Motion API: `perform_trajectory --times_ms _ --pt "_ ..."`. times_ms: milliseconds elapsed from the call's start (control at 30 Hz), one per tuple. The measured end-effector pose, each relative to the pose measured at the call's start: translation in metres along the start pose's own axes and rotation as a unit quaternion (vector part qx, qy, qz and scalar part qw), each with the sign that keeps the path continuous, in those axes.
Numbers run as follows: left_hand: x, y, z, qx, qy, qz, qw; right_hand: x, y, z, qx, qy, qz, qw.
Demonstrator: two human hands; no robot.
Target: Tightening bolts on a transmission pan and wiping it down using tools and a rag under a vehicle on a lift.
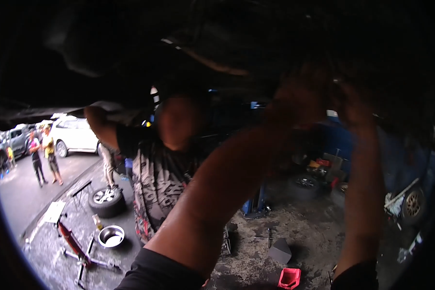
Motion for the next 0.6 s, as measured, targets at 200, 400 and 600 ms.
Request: perform_trajectory --times_ms 200,400,600 --pt "-0.005 0.001 0.023 -0.053 0.009 0.042 0.998 -0.011 -0.052 -0.015 -0.477 0.004 -0.213 0.853" --pt "-0.007 -0.002 0.011 -0.049 0.018 0.047 0.998 -0.001 -0.042 -0.011 -0.505 0.014 -0.208 0.837" --pt "-0.005 -0.001 0.003 -0.052 0.025 0.034 0.998 0.001 -0.032 -0.009 -0.545 0.005 -0.234 0.805"
Point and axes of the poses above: each hand's wrist, its own x-axis away from the middle knuckle, its own z-axis out of the back of the hand, y = z × x, the point moved 6 cm from there along -x, towards the middle knuckle, and after that the axes turned 1 degree about -z, right-handed, at the moved point
